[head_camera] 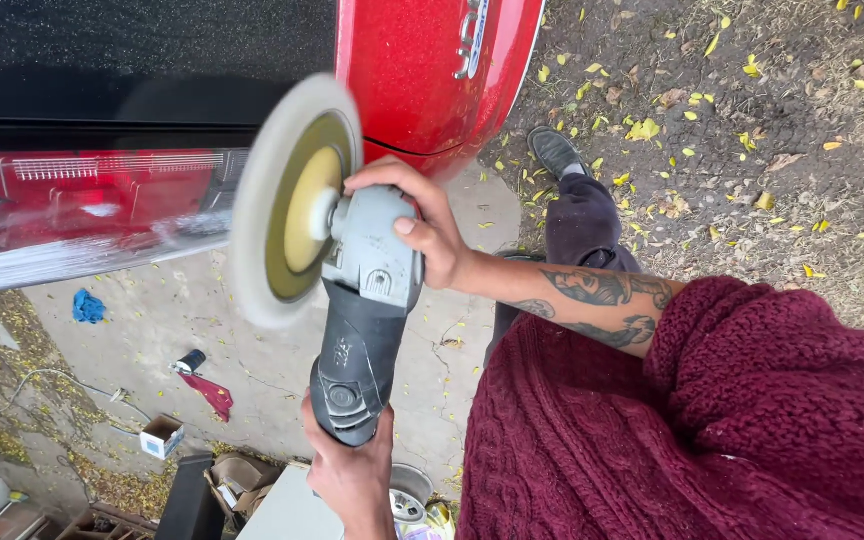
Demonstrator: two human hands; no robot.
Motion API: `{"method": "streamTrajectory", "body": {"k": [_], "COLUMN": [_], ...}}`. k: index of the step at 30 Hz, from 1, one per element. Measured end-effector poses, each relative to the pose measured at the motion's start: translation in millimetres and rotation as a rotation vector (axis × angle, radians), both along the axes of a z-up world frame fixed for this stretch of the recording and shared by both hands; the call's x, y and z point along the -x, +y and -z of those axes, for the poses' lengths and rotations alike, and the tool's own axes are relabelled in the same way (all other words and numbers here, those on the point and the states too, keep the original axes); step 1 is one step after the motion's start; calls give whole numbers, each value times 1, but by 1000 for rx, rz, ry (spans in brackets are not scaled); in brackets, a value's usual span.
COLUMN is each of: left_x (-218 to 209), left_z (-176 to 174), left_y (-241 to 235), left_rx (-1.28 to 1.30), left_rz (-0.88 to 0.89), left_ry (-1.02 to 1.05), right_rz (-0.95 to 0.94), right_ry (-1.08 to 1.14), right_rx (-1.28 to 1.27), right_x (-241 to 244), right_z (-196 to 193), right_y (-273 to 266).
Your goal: The person applies a white substance to the rear and side panels of a red car using a brush and a small container. They then use a power polisher with a yellow pad to buff the treated areas on the car's body.
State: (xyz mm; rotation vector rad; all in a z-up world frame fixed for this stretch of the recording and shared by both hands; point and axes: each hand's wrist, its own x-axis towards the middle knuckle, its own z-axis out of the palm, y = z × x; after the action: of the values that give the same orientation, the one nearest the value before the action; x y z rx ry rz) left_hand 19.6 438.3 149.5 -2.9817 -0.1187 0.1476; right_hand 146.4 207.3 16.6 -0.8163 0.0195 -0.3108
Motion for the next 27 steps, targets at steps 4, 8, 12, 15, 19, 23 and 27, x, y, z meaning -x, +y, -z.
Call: {"method": "streamTrajectory", "body": {"k": [4,8,12,15,19,23,27], "left_x": [-4,17,37,46,63,59,63], "left_z": [-1,-2,-5,0,9,13,7], "left_y": [-10,20,61,85,103,118,123], "left_rx": [-3,40,-69,12,171,401,610], "left_rz": [22,22,-88,-69,-73,8,14], "left_ry": [-22,-87,-26,-89,-351,-468,-400], "right_rz": [0,46,24,-5,-41,-58,-103], "right_ry": [-7,-9,-19,-25,-74,-158,-181], "right_rx": [-90,74,31,59,135,122,117], "right_x": [-6,8,20,19,10,-6,-5], "right_z": [-6,12,8,-12,-54,-88,-94], "right_y": [-6,35,72,83,92,96,93]}}
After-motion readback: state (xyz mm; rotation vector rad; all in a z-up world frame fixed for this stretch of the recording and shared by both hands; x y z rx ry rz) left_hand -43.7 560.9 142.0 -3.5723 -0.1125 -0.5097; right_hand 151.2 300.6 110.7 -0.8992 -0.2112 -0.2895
